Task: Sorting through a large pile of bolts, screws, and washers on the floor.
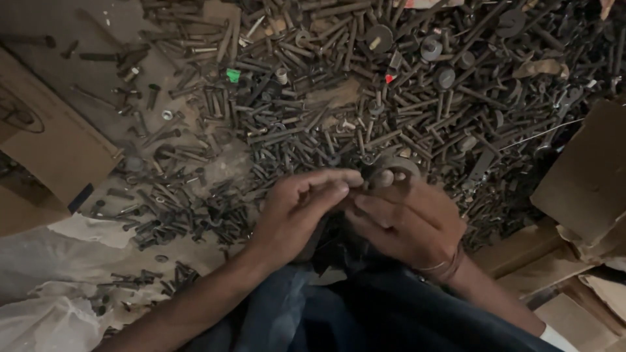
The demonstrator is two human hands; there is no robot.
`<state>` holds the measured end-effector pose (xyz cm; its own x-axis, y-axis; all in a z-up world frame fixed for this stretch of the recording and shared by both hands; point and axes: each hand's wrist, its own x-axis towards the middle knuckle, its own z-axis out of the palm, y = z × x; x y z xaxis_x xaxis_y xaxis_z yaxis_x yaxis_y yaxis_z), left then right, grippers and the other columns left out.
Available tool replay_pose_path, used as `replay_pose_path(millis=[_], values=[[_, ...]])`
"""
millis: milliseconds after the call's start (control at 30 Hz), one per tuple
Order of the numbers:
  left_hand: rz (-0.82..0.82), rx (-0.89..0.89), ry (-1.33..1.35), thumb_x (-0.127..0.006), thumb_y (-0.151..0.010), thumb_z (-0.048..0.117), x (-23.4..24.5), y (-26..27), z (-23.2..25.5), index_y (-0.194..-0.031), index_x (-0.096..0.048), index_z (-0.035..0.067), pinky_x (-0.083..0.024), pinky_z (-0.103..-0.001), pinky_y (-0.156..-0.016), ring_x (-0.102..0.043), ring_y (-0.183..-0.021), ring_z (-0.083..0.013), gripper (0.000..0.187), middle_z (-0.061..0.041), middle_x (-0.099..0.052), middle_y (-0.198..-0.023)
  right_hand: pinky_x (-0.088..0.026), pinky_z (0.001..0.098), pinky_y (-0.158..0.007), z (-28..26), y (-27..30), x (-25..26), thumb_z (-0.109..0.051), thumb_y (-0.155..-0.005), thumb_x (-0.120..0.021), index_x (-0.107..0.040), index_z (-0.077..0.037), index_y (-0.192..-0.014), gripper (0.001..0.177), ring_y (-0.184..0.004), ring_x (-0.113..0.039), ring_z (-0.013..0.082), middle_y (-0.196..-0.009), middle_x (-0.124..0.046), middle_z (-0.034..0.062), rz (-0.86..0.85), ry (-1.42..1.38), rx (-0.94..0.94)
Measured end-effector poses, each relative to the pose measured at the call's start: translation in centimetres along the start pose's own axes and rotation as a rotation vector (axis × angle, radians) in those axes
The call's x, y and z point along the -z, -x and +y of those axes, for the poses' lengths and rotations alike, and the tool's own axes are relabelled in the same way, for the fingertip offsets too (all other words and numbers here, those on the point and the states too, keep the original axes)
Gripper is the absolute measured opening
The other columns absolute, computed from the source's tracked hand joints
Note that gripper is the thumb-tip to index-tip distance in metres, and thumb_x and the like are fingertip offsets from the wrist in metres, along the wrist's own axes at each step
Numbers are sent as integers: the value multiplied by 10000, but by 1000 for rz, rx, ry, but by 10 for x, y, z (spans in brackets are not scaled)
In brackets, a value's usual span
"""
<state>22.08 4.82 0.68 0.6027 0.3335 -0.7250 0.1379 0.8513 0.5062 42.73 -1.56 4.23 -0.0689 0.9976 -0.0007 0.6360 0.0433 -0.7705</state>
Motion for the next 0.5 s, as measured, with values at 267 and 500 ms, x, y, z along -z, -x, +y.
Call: replay_pose_path(millis=[267,500], values=[[-35,118,54,-561,-1084,241,3,1,0,-1351,-692,8,-605,-393,-1011,-752,-1165,-228,378,-140,-755,-1246,-618,377,-771,-11,-8,3,-121,-860,-921,-752,-55,-1054,265,-887,-773,265,-995,-753,101,-9,-23,17],[-52,84,200,-527,-1110,233,2,0,5,-1385,-650,-1,-596,-421,-1068,-715,-1228,-253,382,-147,-711,-1279,-604,378,-738,-9,0,-2,-120,-883,-905,-758,-53,-1017,210,-838,-761,255,-956,-754,104,5,33,-11]])
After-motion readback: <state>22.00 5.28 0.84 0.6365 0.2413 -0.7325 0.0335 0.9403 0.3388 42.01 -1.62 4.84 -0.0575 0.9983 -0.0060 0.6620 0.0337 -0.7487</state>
